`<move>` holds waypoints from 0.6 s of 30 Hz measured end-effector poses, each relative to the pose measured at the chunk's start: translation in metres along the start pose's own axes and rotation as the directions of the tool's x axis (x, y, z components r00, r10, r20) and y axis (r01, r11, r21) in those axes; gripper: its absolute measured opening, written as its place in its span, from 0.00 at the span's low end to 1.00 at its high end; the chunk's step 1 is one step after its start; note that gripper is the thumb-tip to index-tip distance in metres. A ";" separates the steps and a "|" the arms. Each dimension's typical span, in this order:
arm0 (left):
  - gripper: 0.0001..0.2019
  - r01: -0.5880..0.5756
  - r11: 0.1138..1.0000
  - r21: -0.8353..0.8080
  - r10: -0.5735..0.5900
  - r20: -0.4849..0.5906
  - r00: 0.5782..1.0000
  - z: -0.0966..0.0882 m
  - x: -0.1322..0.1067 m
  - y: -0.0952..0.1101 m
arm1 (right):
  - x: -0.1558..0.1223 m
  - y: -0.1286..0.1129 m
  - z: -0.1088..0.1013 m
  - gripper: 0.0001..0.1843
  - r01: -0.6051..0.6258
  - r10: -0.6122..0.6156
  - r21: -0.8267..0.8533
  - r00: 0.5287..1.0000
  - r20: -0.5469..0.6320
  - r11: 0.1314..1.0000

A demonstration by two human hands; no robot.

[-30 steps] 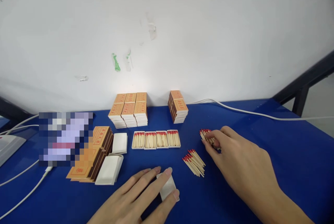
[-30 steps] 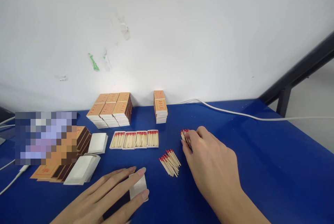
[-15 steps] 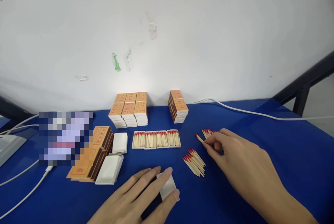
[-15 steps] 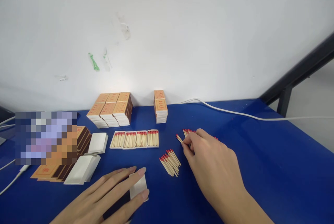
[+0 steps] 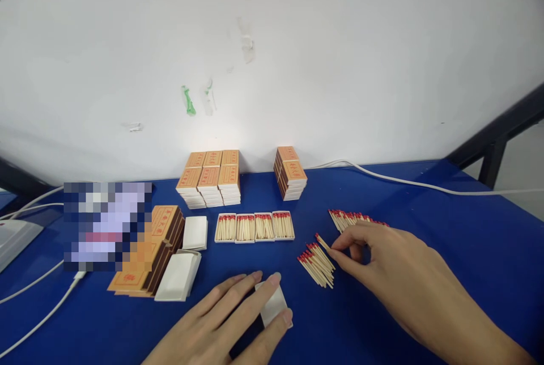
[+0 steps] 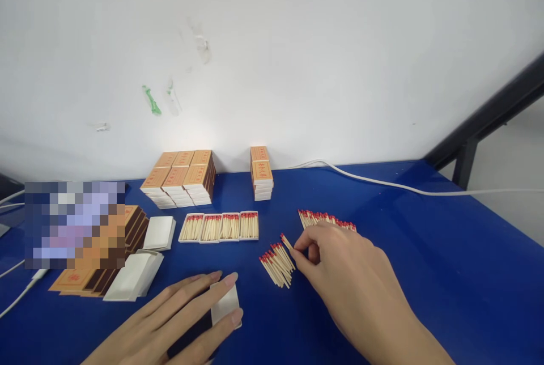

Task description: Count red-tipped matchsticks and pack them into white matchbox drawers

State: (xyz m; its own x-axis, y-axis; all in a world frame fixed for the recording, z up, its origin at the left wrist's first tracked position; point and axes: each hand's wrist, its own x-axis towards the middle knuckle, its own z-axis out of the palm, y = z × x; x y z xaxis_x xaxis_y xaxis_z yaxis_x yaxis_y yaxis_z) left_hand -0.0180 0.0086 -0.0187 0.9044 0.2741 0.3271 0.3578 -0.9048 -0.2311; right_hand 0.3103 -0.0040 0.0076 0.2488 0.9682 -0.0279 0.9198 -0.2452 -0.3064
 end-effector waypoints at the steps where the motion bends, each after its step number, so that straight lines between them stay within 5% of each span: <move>1: 0.25 -0.005 1.000 0.001 0.005 0.004 1.000 -0.001 0.001 -0.001 | 0.000 0.001 0.001 0.07 0.005 -0.005 0.003 1.000 -0.008 1.000; 18: 0.25 -0.005 1.000 -0.001 0.005 -0.014 1.000 -0.003 0.003 -0.002 | 0.000 -0.005 0.001 0.09 0.028 -0.031 0.077 0.999 0.045 0.997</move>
State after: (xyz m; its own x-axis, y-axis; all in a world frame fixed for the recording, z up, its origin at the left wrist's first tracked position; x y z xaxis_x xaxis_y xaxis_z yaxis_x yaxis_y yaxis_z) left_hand -0.0167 0.0106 -0.0140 0.9029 0.2650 0.3383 0.3529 -0.9065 -0.2319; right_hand 0.3059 -0.0028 0.0083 0.2061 0.9766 -0.0608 0.9003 -0.2136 -0.3793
